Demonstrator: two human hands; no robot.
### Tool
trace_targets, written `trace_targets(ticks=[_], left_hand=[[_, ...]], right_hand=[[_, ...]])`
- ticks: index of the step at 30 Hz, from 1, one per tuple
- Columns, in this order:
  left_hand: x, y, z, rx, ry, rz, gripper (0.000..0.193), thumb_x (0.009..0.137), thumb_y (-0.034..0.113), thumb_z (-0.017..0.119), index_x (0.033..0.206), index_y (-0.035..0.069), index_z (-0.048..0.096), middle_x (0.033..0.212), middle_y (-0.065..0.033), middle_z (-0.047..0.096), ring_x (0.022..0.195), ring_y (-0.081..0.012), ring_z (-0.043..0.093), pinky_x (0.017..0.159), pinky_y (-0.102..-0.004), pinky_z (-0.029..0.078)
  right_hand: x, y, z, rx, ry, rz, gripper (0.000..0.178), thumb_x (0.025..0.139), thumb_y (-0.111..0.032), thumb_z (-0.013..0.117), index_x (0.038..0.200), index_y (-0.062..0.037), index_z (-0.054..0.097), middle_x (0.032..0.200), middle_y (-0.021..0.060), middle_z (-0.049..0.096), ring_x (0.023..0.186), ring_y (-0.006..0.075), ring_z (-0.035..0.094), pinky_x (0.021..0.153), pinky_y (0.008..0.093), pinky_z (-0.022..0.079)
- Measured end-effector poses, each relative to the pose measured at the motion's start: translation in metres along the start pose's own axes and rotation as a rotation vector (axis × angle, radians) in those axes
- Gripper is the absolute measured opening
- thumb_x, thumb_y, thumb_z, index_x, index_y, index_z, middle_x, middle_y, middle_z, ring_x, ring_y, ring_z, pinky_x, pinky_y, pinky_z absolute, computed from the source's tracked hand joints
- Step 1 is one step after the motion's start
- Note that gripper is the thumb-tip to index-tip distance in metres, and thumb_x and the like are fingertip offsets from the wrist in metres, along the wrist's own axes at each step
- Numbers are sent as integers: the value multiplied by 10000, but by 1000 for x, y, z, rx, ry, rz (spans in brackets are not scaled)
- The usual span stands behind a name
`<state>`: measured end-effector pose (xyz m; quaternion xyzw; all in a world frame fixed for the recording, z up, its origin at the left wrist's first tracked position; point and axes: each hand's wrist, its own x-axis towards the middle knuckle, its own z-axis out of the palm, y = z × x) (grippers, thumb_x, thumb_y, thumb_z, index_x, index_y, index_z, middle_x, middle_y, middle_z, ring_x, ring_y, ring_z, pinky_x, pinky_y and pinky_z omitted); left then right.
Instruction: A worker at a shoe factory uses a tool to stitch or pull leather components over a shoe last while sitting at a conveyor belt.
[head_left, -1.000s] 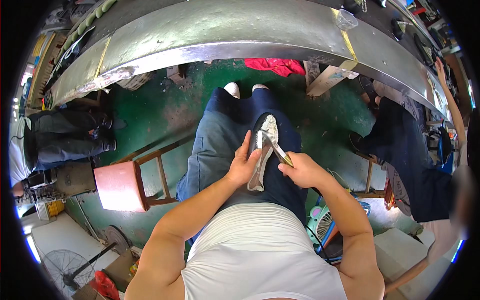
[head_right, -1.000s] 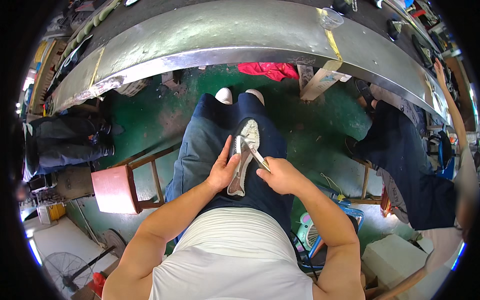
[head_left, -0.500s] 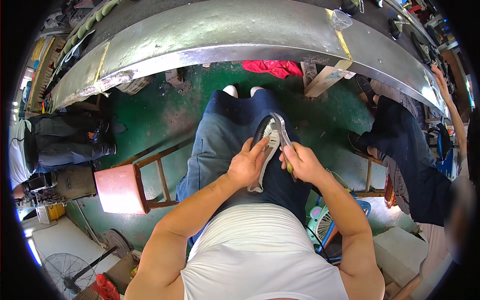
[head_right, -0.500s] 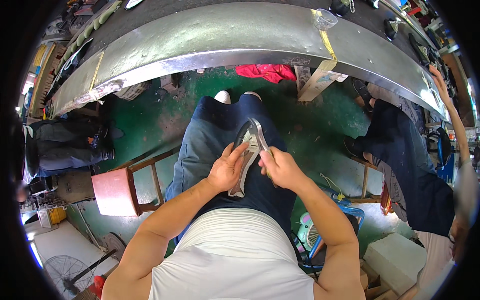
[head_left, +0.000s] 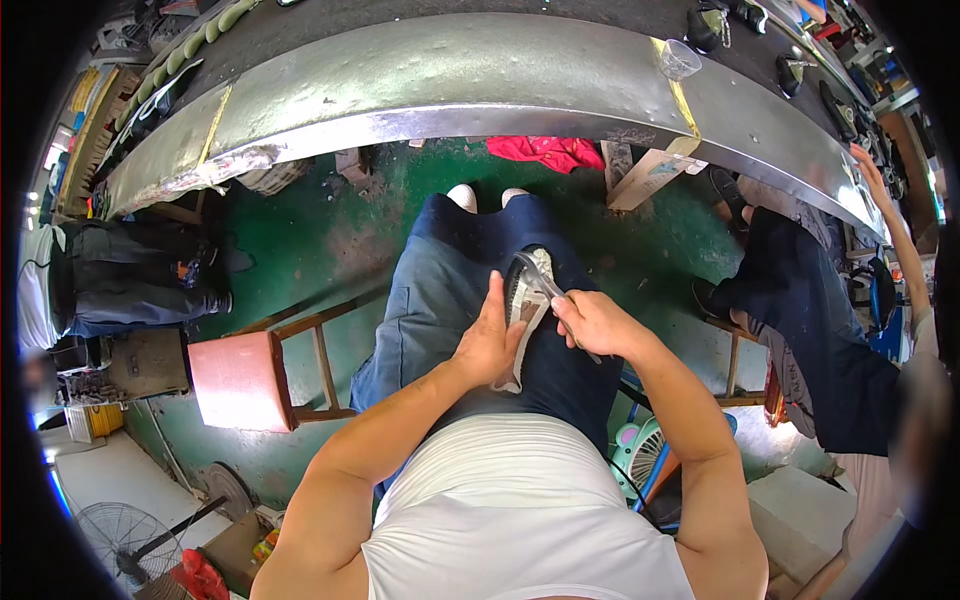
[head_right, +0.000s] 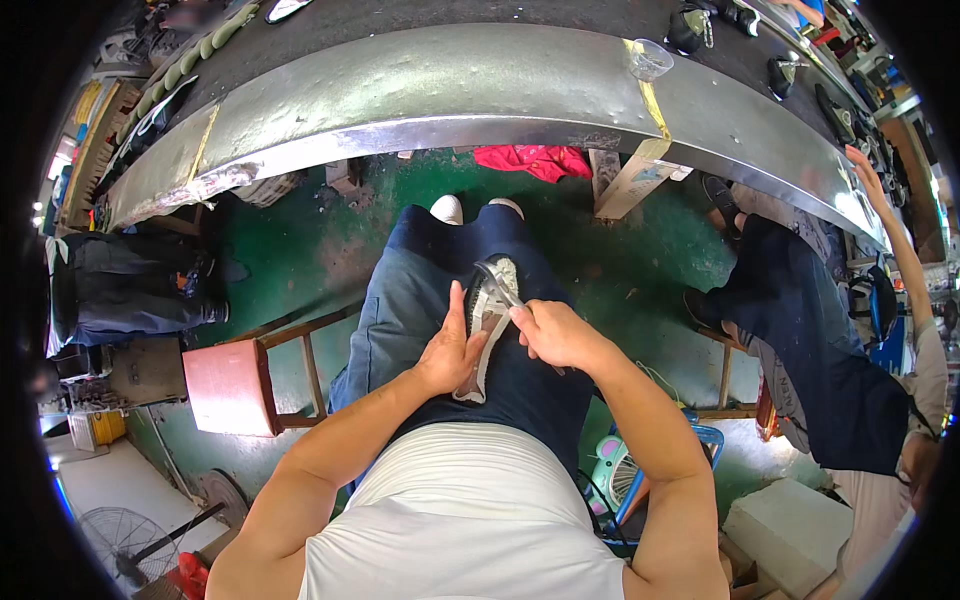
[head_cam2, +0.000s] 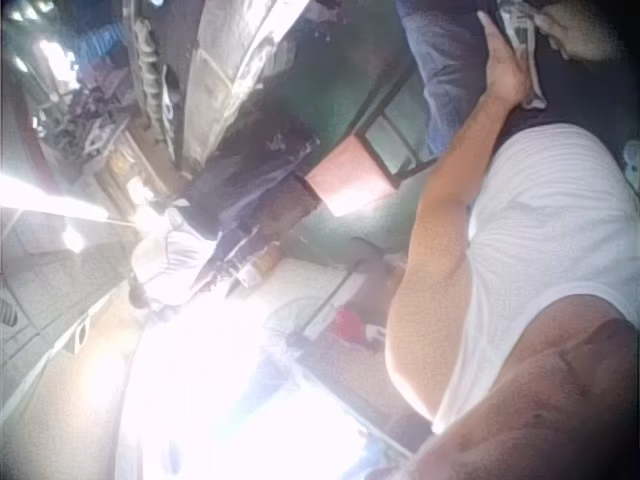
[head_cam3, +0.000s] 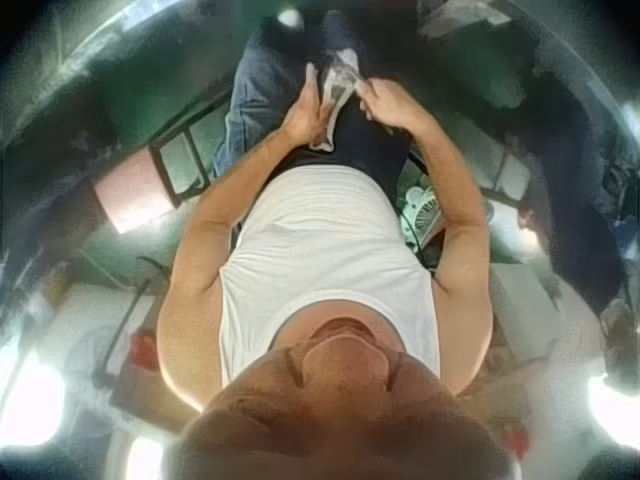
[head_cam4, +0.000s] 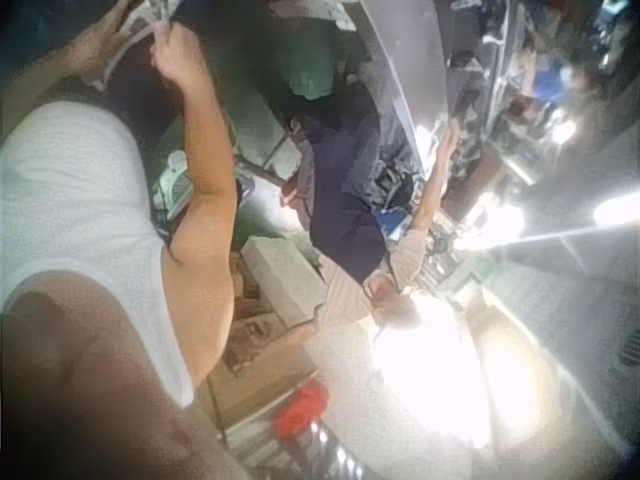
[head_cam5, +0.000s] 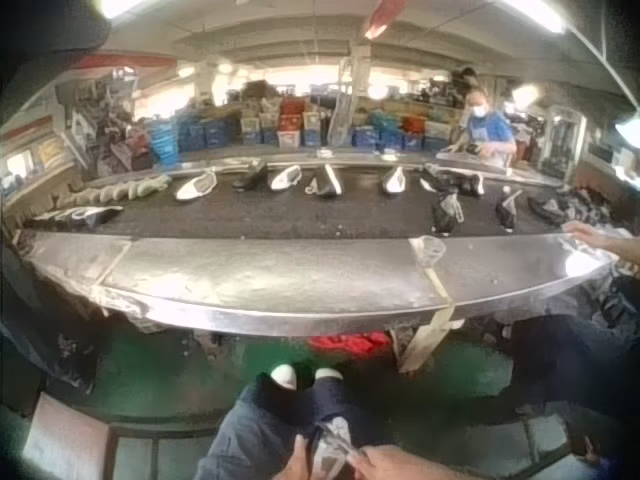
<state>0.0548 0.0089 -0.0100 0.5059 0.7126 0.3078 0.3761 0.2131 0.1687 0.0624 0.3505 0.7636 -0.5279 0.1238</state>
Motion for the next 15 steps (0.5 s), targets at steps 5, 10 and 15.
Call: trace_targets(ticks=[5, 10, 15], left_hand=[[4, 10, -2, -84, -79, -169, 852, 993, 243, 559, 1546, -60, -14, 1527, -367, 267, 1420, -442, 359, 1163, -396, 313], [0, -2, 4, -132, -17, -112, 861, 967, 256, 605, 1544, -66, 54, 1495, -364, 338, 1361, -469, 425, 1135, -434, 355], [-1, -23, 9, -233, -138, -60, 938, 971, 223, 609, 1545, -36, -87, 1563, -316, 231, 1452, -375, 304, 1181, -380, 266]], right_hand=[[-5, 16, 19, 7, 137, -211, 444, 1072, -346, 382, 905, 7, 594, 726, 87, 654, 640, 192, 646, 643, 351, 519], [-7, 7, 18, 92, 6, -2, 424, 1058, -351, 432, 923, 26, 571, 775, 182, 672, 706, 323, 683, 685, 431, 529], [-20, 23, 42, -360, 168, -220, 394, 1023, -349, 489, 910, 18, 575, 875, 250, 661, 834, 441, 645, 749, 526, 498]])
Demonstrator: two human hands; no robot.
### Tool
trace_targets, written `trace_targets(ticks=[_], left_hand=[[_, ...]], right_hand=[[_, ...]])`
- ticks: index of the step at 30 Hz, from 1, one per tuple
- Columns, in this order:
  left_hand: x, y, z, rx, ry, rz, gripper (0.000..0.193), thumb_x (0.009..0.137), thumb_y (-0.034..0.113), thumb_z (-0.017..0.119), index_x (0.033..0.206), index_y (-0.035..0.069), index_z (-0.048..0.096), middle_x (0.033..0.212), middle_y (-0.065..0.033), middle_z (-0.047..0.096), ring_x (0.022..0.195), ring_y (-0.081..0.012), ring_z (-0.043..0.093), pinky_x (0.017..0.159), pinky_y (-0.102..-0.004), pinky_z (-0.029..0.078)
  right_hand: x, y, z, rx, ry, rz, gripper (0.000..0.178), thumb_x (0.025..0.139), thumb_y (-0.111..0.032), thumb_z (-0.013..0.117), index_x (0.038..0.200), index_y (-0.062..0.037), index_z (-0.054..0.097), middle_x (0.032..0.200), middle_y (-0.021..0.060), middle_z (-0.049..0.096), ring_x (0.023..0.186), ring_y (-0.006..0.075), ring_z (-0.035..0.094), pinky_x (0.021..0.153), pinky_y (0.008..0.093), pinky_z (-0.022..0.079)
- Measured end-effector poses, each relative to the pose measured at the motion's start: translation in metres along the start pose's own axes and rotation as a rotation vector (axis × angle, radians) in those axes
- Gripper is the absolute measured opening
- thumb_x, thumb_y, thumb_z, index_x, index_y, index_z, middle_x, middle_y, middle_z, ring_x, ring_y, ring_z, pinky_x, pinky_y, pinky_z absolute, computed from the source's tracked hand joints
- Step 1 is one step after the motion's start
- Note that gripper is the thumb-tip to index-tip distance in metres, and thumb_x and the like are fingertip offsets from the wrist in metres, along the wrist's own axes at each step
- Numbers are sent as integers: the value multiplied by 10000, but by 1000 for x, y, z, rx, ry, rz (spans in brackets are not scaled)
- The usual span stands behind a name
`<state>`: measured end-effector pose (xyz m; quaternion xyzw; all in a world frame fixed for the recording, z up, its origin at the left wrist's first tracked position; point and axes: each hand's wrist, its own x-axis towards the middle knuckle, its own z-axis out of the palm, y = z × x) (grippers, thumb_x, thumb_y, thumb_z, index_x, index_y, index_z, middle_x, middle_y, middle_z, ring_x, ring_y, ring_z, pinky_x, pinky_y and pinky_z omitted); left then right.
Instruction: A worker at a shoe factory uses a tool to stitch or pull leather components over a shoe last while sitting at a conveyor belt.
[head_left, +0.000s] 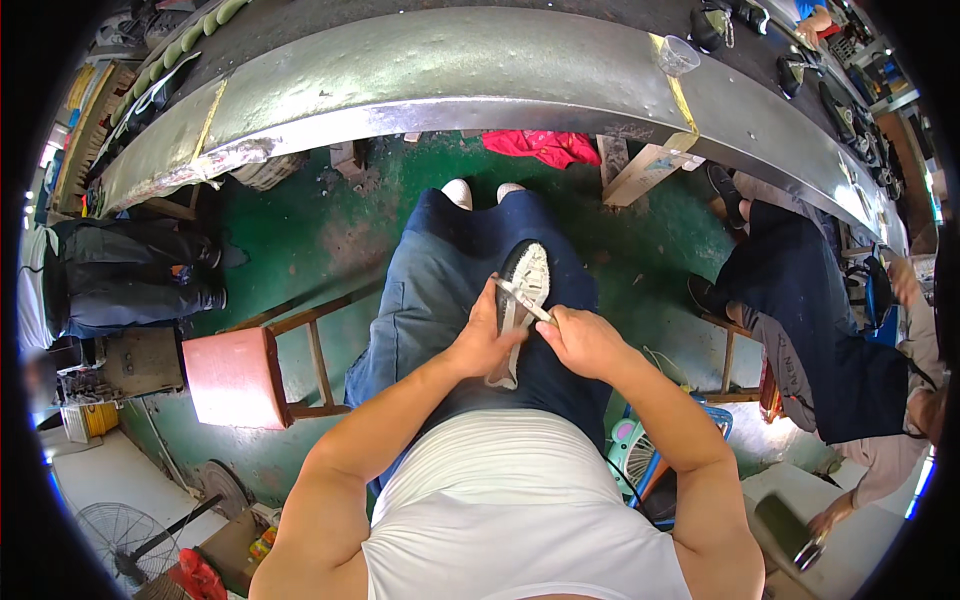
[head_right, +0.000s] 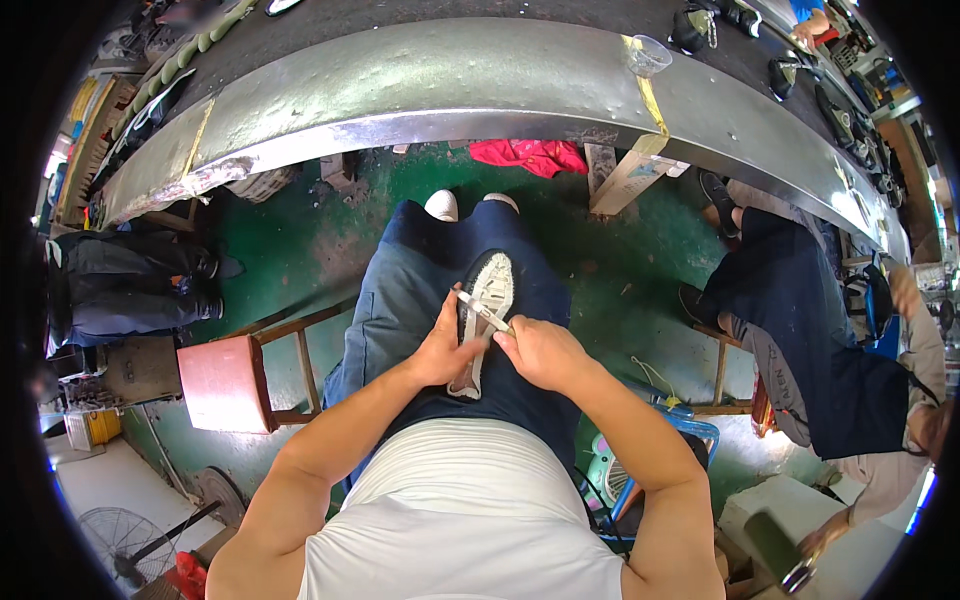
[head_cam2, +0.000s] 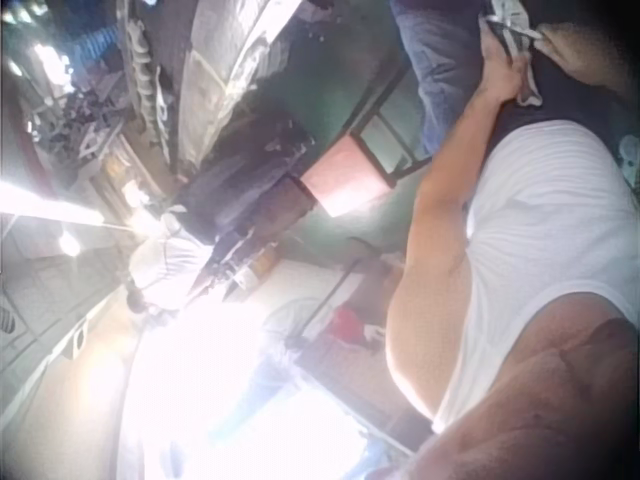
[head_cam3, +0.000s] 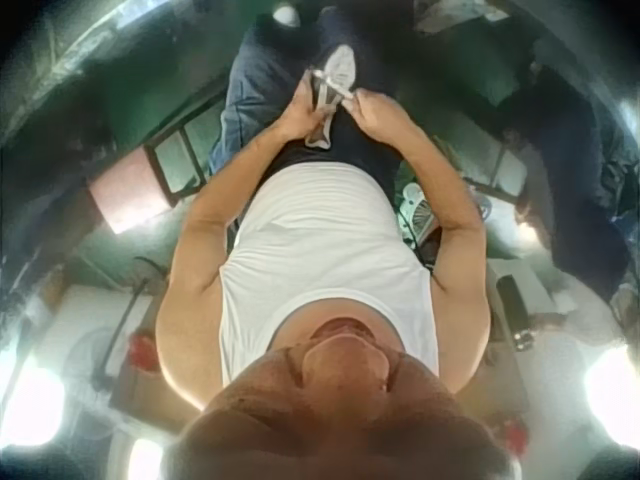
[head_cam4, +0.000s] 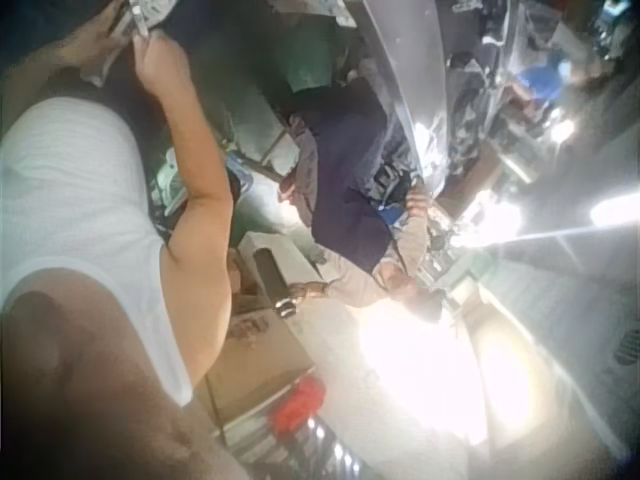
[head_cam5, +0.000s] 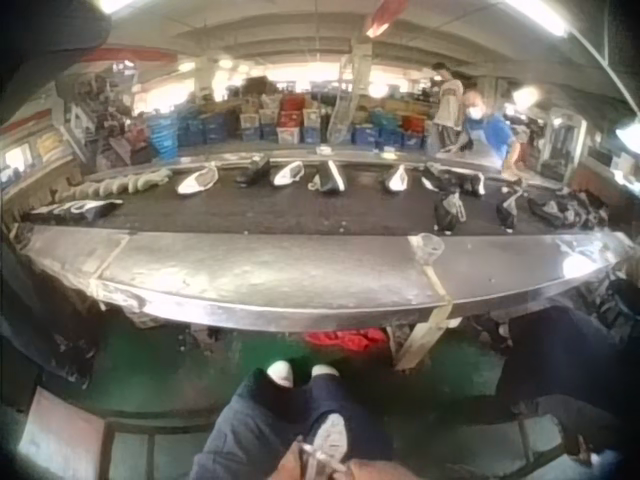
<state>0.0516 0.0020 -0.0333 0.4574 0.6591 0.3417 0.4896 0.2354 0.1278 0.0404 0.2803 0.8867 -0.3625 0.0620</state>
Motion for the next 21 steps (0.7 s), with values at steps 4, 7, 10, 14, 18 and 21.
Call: trace_targets(ticks=[4, 7, 10, 14, 18, 21], left_hand=[[-21, -3, -25, -243, -335, -41, 1039, 999, 176, 577, 1500, 52, -325, 1616, -240, 125, 1479, -274, 220, 1184, -310, 200], [-24, 5, -24, -135, -341, -80, 1045, 994, 166, 573, 1497, 79, -340, 1613, -268, 118, 1479, -292, 232, 1185, -305, 201], [-22, 8, -15, -73, -221, -15, 1032, 945, 170, 627, 1528, -13, -204, 1595, -313, 113, 1492, -337, 215, 1200, -352, 217], [2, -1, -16, -76, -48, -43, 867, 950, 285, 664, 1480, -45, 63, 1433, -241, 377, 1332, -280, 418, 1156, -394, 307], [55, 4, -25, -652, 34, -292, 393, 1007, 361, 582, 1154, 1, 639, 1049, -61, 686, 965, -128, 640, 866, -305, 505], [58, 12, -54, -825, -39, -312, 390, 989, 341, 609, 1189, 7, 628, 1066, -74, 683, 931, -147, 647, 822, -309, 522]], right_hand=[[-1, 1, -12, -29, -29, 38, 385, 1013, -362, 505, 950, 11, 576, 892, 235, 663, 828, 440, 643, 739, 515, 503], [-12, -4, -17, 192, 85, -71, 371, 1010, -368, 508, 983, -5, 581, 899, 224, 666, 832, 429, 646, 734, 512, 506], [-24, -1, -3, 56, 28, 9, 373, 1013, -369, 494, 996, -11, 597, 884, 232, 663, 844, 442, 646, 725, 519, 497], [-24, 10, -8, 365, -102, 106, 420, 1032, -377, 459, 937, 2, 615, 794, 182, 684, 777, 365, 682, 719, 448, 519], [-26, 17, -29, 467, 42, 176, 394, 1021, -375, 487, 975, -6, 618, 811, 166, 689, 782, 343, 684, 735, 418, 525], [-28, 36, -56, 261, 258, 83, 365, 1004, -366, 518, 1036, -19, 630, 851, 171, 689, 810, 363, 676, 740, 418, 526]])
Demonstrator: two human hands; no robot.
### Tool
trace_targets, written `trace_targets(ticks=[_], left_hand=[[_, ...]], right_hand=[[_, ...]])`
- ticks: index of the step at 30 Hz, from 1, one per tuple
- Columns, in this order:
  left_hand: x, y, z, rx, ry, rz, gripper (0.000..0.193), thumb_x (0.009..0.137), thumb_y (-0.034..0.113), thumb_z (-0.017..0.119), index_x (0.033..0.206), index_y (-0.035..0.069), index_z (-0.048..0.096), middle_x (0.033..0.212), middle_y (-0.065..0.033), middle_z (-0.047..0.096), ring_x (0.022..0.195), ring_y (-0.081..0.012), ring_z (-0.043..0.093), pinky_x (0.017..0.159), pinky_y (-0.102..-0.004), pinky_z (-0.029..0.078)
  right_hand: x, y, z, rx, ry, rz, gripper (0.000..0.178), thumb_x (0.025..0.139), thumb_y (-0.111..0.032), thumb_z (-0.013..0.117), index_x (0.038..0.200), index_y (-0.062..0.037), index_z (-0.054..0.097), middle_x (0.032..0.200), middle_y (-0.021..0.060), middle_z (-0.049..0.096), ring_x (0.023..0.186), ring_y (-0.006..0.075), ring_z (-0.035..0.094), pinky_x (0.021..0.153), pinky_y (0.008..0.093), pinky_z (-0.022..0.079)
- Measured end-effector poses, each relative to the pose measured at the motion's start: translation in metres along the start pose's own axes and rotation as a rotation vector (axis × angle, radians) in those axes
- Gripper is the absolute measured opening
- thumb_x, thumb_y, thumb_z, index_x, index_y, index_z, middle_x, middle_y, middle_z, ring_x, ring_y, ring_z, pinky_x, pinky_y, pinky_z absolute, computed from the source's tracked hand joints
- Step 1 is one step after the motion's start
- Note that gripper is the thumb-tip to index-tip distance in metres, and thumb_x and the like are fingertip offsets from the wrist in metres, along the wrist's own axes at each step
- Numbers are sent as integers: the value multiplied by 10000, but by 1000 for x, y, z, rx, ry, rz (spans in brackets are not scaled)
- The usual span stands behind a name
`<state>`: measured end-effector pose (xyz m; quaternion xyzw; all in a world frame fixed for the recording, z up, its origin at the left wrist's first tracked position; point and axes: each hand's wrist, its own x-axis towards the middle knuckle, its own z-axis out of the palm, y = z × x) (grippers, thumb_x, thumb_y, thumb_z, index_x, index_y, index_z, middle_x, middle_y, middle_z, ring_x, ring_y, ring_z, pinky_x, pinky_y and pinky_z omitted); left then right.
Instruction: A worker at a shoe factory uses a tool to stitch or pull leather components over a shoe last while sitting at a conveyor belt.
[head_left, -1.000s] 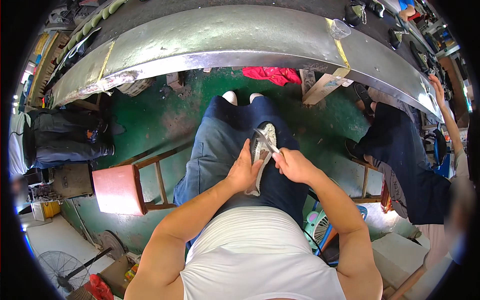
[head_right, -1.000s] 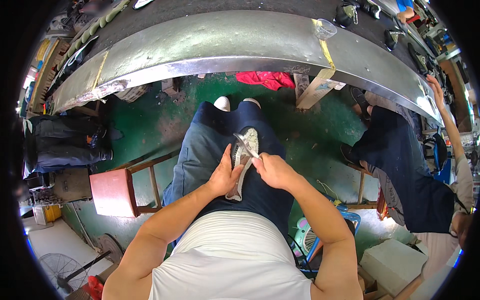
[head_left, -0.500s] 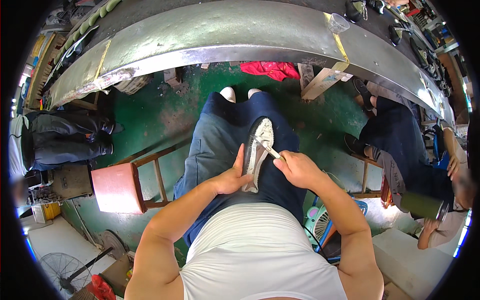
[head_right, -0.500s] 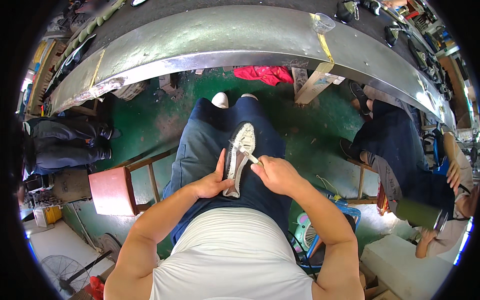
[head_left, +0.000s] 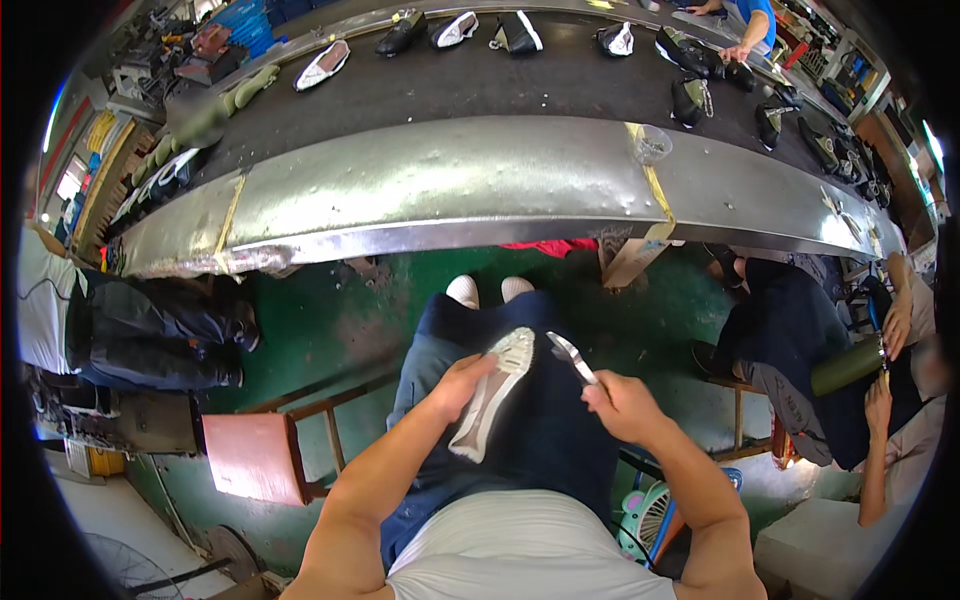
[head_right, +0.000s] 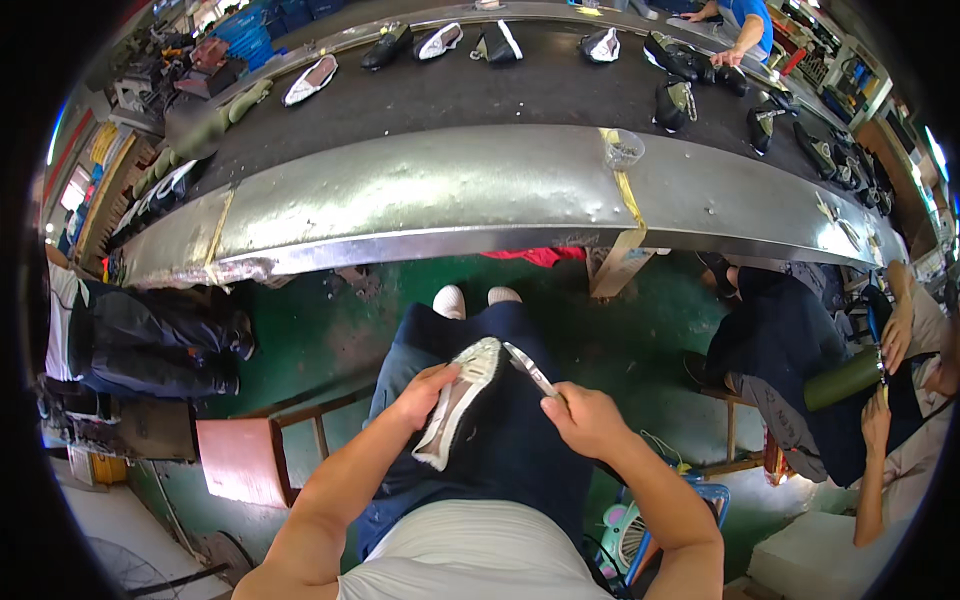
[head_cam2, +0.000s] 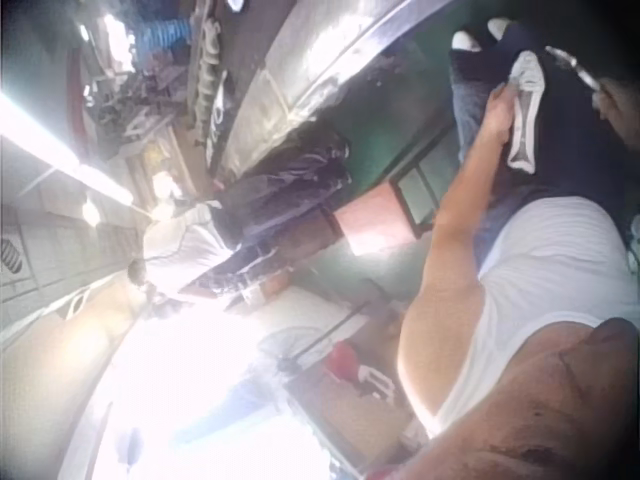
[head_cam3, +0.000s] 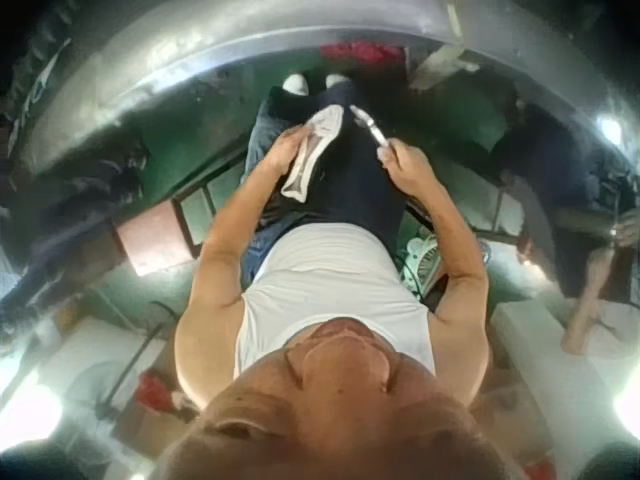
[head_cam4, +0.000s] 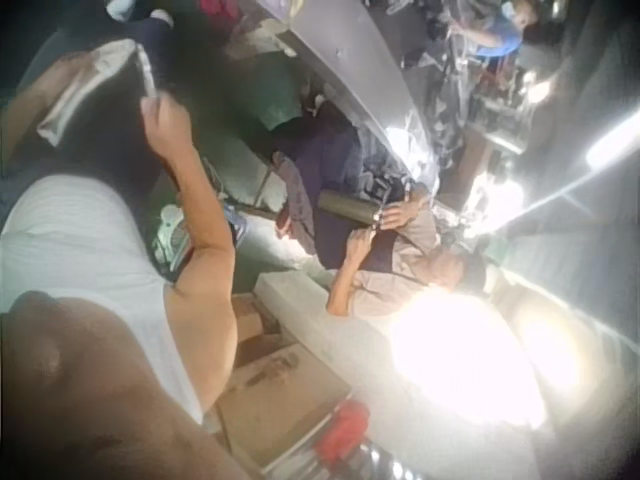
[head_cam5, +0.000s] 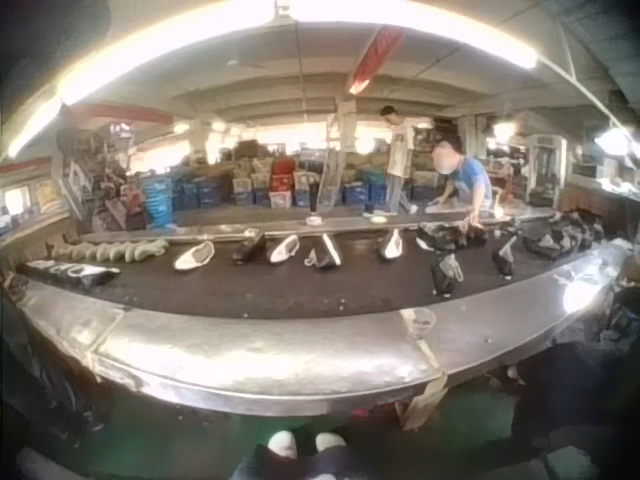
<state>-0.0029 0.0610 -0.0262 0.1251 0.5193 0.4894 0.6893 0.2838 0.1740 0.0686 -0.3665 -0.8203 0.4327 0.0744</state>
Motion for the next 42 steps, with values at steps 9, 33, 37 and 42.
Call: trace_targets(ticks=[9, 33, 37, 42], left_hand=[[-51, 299, 24, 552, 426, 652, 510, 966, 316, 632, 1240, -110, 574, 1145, -138, 674, 1006, -202, 643, 874, -332, 528], [236, 470, -10, 2480, 681, 584, 501, 978, 374, 522, 1325, 13, 536, 1385, -148, 540, 1367, -311, 406, 1174, -503, 227], [281, 464, 30, 2115, 471, 943, 372, 909, 288, 635, 1194, 50, 615, 1128, -134, 689, 1153, -296, 602, 977, -423, 474], [387, 477, 114, 1375, 618, 871, 836, 880, 445, 681, 1484, -3, 316, 1529, -204, 370, 1418, -364, 357, 1116, -433, 398]], right_hand=[[114, 13, -163, -565, 751, -367, 436, 866, -306, 720, 1156, -16, 574, 1047, 177, 638, 951, 389, 582, 855, 473, 447], [220, 91, -257, -512, 896, 165, 428, 866, -186, 715, 1202, 27, 557, 1147, 220, 611, 1059, 409, 578, 948, 456, 445], [223, 85, -256, -493, 889, 210, 440, 859, -174, 717, 1211, 32, 552, 1168, 231, 603, 1066, 417, 574, 959, 458, 441], [226, 94, -252, -481, 899, 197, 442, 859, -167, 708, 1216, 38, 546, 1179, 246, 595, 1072, 419, 570, 959, 464, 444]])
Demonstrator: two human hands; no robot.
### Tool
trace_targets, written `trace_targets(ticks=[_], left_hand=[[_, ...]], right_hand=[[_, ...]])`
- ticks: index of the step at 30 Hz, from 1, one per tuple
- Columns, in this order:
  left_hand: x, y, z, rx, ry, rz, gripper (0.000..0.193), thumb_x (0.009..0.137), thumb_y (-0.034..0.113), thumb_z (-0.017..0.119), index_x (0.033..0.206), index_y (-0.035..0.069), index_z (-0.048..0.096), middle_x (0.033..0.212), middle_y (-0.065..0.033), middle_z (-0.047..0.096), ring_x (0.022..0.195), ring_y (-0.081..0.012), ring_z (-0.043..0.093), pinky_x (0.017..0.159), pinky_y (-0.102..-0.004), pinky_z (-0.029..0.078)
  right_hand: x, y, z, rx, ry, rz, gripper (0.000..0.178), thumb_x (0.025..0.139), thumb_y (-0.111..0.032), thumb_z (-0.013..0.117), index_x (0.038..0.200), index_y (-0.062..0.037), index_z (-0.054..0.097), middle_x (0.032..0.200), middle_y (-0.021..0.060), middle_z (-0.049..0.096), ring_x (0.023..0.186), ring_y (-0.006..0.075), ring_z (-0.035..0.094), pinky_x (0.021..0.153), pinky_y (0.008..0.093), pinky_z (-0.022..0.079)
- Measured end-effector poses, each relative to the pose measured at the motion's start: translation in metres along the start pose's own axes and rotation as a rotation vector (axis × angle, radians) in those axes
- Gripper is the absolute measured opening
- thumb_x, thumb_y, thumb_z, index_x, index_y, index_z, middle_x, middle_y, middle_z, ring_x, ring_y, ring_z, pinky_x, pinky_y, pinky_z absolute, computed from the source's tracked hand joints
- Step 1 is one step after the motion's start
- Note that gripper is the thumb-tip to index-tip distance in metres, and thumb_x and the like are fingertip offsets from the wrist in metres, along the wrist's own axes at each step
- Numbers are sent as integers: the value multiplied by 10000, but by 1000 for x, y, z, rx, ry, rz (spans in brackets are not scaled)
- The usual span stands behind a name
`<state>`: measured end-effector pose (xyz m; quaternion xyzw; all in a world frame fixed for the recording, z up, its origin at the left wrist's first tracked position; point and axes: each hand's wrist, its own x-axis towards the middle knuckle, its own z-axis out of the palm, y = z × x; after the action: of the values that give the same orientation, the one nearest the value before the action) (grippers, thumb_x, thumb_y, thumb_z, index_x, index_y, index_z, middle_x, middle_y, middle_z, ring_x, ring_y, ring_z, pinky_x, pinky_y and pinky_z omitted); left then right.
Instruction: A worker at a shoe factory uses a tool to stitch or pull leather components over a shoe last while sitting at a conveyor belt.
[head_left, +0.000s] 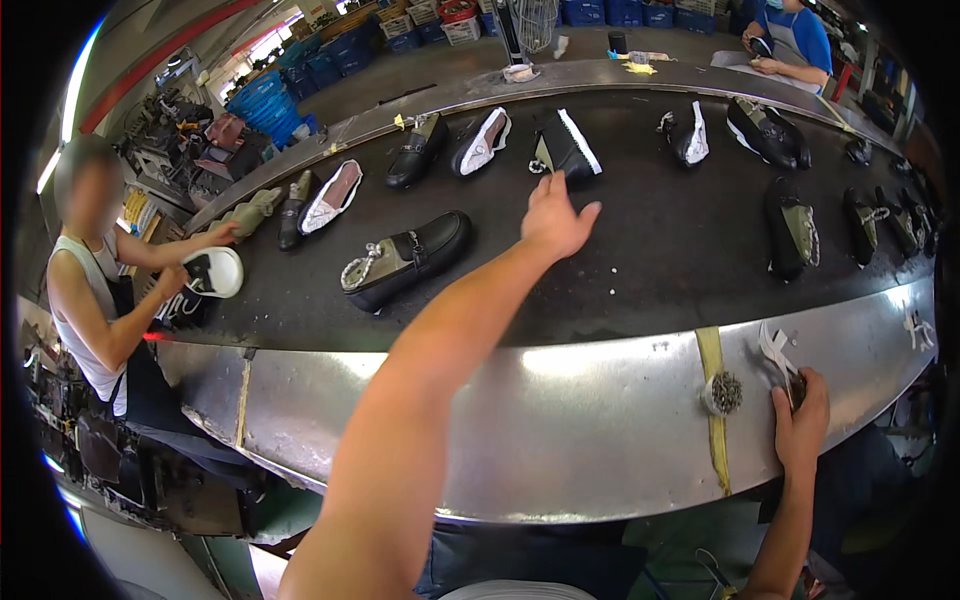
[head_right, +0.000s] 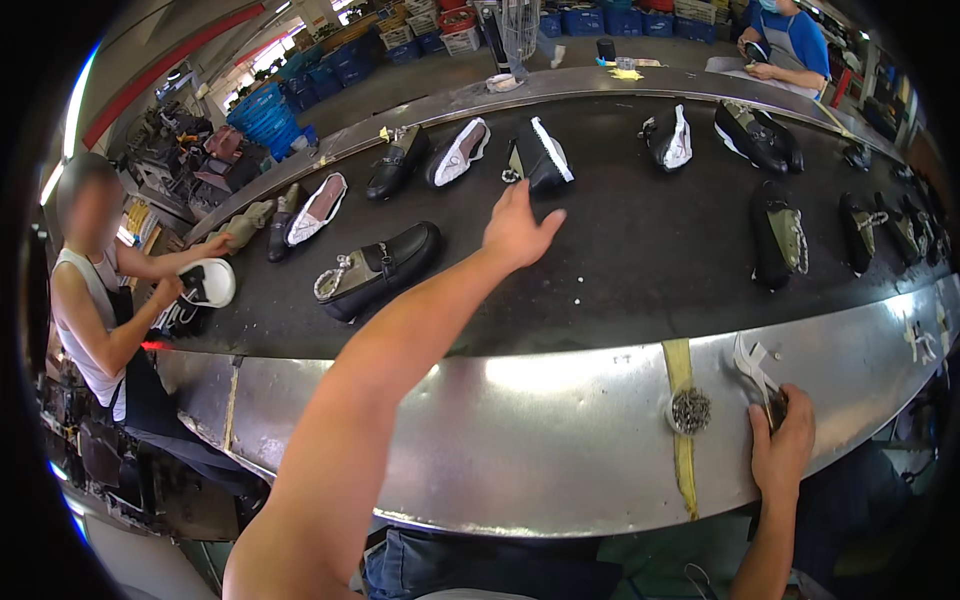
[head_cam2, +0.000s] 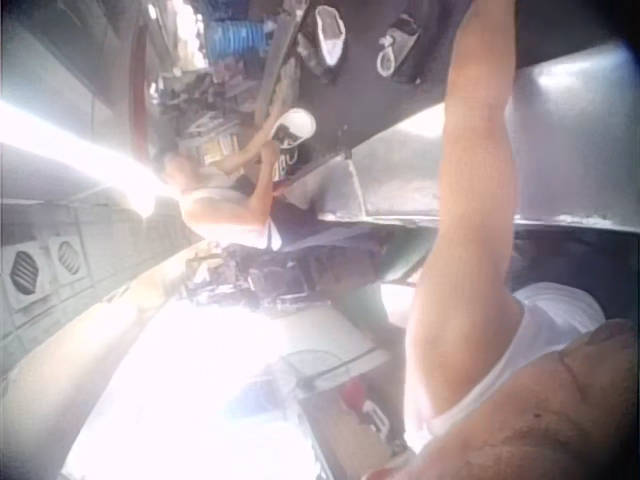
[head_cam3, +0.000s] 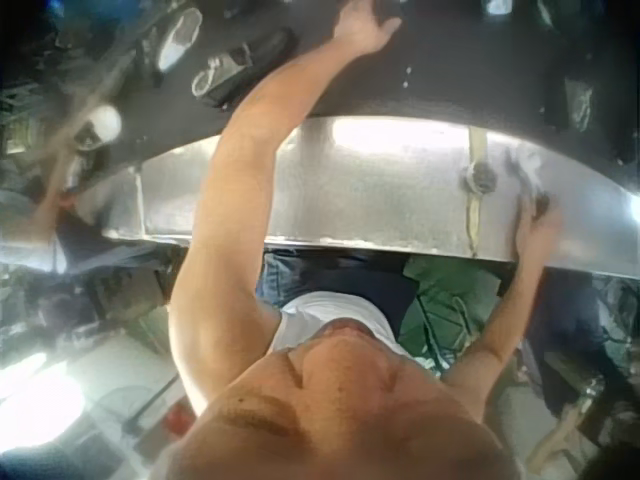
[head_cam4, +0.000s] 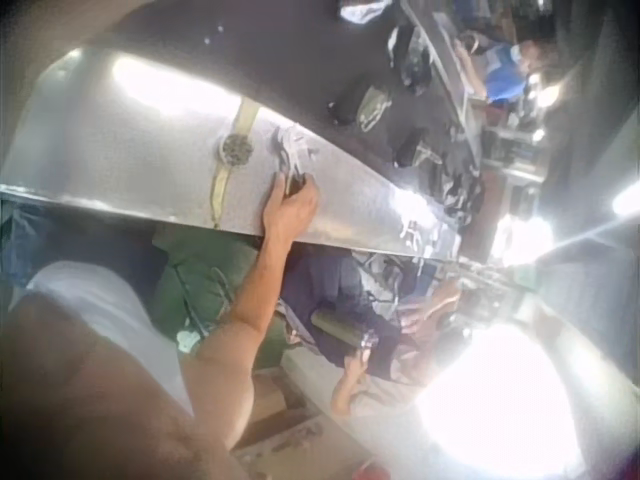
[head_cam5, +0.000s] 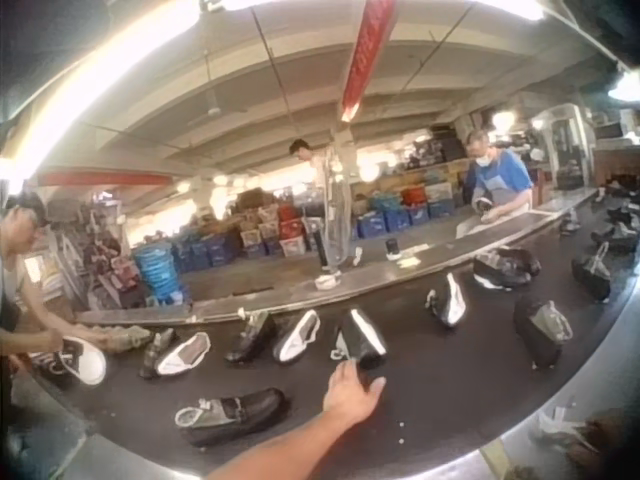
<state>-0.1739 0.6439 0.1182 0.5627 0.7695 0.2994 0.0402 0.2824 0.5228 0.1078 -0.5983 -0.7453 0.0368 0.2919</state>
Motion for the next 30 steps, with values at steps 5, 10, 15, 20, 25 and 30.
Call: trace_targets(ticks=[5, 10, 15, 20, 25, 30], left_hand=[[77, 48, 46, -171, 75, -414, 1209, 794, 709, 649, 1554, -56, 103, 1649, -223, 69, 1542, -332, 35, 1217, -471, 196], [104, 48, 55, -86, 106, -627, 1134, 788, 687, 658, 1535, -36, 204, 1593, -191, 250, 1480, -318, 251, 1145, -478, 292], [117, 4, 44, -110, 24, -502, 865, 812, 331, 687, 1525, 37, 295, 1564, -197, 307, 1368, -358, 425, 1118, -456, 358], [89, -66, 8, -195, -133, -269, 882, 792, 431, 708, 1524, 100, 343, 1431, -234, 493, 1328, -387, 491, 1105, -423, 407], [37, -26, -11, -157, -72, -382, 818, 840, 422, 682, 1446, -48, 400, 1387, -255, 530, 1288, -387, 529, 1064, -397, 445], [-16, -44, -74, -1056, -69, -621, 435, 893, 190, 672, 1235, -61, 577, 1291, -158, 579, 1195, -278, 568, 1022, -467, 471]], right_hand=[[-3, -9, -6, 1, -19, 45, 443, 842, -156, 702, 1205, 41, 541, 1128, 240, 584, 1045, 414, 568, 932, 459, 451], [-2, -19, 3, -16, -41, 50, 442, 837, -176, 698, 1187, 39, 535, 1099, 229, 573, 1020, 405, 565, 920, 455, 449], [-4, -16, -2, 35, -26, 46, 447, 821, -168, 710, 1179, 34, 535, 1088, 219, 569, 998, 396, 557, 902, 457, 447], [0, -24, -1, 12, -25, -10, 427, 822, -163, 710, 1166, 25, 539, 1081, 218, 580, 992, 403, 561, 892, 461, 446], [-4, -23, 1, -12, -12, -33, 420, 828, -183, 720, 1163, 5, 548, 1056, 210, 596, 976, 408, 568, 875, 469, 449], [-7, -28, 3, 4, 5, -89, 414, 838, -206, 723, 1157, 0, 558, 1054, 203, 612, 990, 419, 567, 878, 473, 449]])
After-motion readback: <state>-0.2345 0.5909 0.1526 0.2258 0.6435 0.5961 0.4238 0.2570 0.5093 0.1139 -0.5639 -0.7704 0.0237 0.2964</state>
